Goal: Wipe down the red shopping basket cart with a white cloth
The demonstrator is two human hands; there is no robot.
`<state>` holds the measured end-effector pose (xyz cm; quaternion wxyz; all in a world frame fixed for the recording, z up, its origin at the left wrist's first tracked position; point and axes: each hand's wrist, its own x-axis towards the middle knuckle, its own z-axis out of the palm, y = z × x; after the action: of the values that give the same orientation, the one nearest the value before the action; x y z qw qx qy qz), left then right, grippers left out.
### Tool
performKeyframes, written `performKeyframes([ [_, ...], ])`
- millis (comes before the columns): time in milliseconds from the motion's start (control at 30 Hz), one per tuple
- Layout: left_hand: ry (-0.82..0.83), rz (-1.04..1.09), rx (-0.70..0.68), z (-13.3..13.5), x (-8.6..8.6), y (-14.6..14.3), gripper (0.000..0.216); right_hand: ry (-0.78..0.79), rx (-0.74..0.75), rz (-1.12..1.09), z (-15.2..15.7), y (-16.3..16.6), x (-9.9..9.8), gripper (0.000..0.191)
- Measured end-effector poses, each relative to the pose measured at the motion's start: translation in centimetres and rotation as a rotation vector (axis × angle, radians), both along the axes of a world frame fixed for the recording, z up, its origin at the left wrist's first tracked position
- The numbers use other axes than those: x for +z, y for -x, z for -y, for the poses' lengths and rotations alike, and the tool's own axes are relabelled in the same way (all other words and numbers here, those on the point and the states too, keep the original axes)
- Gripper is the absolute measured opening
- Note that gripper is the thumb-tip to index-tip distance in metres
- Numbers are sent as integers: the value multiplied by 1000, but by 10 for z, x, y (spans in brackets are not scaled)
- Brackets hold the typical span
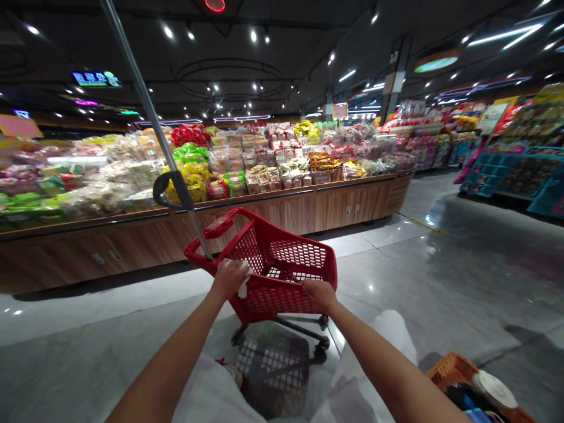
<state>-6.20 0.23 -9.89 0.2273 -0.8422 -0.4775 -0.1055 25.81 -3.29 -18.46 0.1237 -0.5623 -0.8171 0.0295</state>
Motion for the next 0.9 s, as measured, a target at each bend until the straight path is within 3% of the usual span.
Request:
performKeyframes([
  [100, -68, 57, 90, 8, -3, -10, 20, -12, -18, -8, 2, 6, 1, 30],
  [300, 41, 193, 56, 26, -53, -115, 24, 8, -37, -22, 8, 14, 9, 29],
  [400, 105, 184, 17, 25, -61, -141, 25, -7, -26, -33, 7, 11, 10, 28],
  [500, 141, 91, -64, 15, -48, -118, 22, -5, 9, -33, 2, 4, 9, 27],
  [667, 61, -29, -25, -1, -3, -20, 18, 18, 32, -36, -5, -11, 10, 30],
  [733, 21, -41, -12, -1, 8, 2, 18, 37, 43, -40, -8, -16, 13, 31],
  [800, -13, 4, 39, 3, 9, 1, 18, 39, 46, -32, -10, -14, 16, 31],
  [900, -2, 96, 91, 12, -7, -34, 19, -44, 86, -37, -14, 12, 18, 28],
])
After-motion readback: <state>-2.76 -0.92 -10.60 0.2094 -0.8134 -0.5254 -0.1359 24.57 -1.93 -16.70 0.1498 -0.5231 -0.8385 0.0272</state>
